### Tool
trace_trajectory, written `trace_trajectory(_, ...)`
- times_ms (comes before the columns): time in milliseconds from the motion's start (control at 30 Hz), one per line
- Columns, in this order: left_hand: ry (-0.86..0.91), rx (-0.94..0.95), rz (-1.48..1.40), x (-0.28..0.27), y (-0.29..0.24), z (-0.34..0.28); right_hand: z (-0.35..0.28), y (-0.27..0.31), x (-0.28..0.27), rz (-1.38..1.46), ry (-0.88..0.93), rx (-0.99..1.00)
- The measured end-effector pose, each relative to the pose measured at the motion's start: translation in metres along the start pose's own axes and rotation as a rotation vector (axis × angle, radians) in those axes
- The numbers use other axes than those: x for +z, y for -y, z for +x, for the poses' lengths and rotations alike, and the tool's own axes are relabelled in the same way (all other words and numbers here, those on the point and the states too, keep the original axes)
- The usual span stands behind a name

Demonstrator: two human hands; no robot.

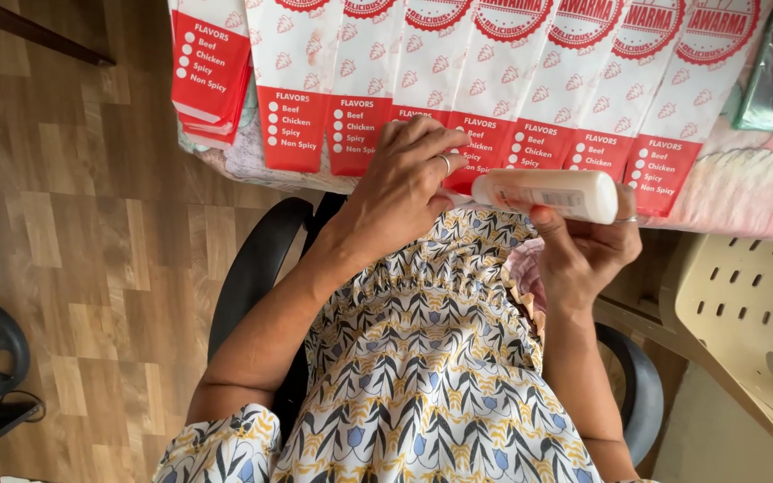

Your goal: Applying glue to the edges of paper packaging bags and stacking them together for assembly.

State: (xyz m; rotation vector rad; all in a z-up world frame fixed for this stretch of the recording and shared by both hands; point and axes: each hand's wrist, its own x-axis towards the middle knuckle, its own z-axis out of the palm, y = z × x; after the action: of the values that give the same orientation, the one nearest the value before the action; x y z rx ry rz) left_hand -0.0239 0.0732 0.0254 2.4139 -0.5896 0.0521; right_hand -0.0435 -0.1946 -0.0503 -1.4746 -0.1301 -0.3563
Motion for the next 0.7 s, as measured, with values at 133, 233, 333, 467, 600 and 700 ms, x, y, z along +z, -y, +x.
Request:
trace_trajectory(133, -0.001, 0.001, 0.001, 0.003, 0.001, -0.002, 0.005, 0.014, 0.02, 0.006, 0.034, 0.019)
trace_trajectory(233, -0.039, -0.004, -0.012, 0.002, -0.002, -0.001, 0.007, 0.011, 0.002, -0.024, 0.01, -0.031)
trace_trajectory(333, -0.086, -0.005, 0.047, 0.012, 0.003, 0.0, 0.005, 0.022, -0.012, 0.0, -0.046, -0.031)
trace_trajectory(467, -0.16, -0.035, 0.104, 0.027, 0.006, 0.002, 0.01, 0.051, -0.003, 0.039, -0.082, 0.014)
trace_trajectory(600, -0.194, -0.056, 0.074, 0.026, 0.002, 0.004, -0.002, 0.028, -0.011, 0.063, -0.113, 0.002)
trace_trajectory(700, -0.189, -0.057, 0.083, 0.022, 0.001, 0.005, -0.015, 0.001, -0.014, 0.041, -0.059, -0.048)
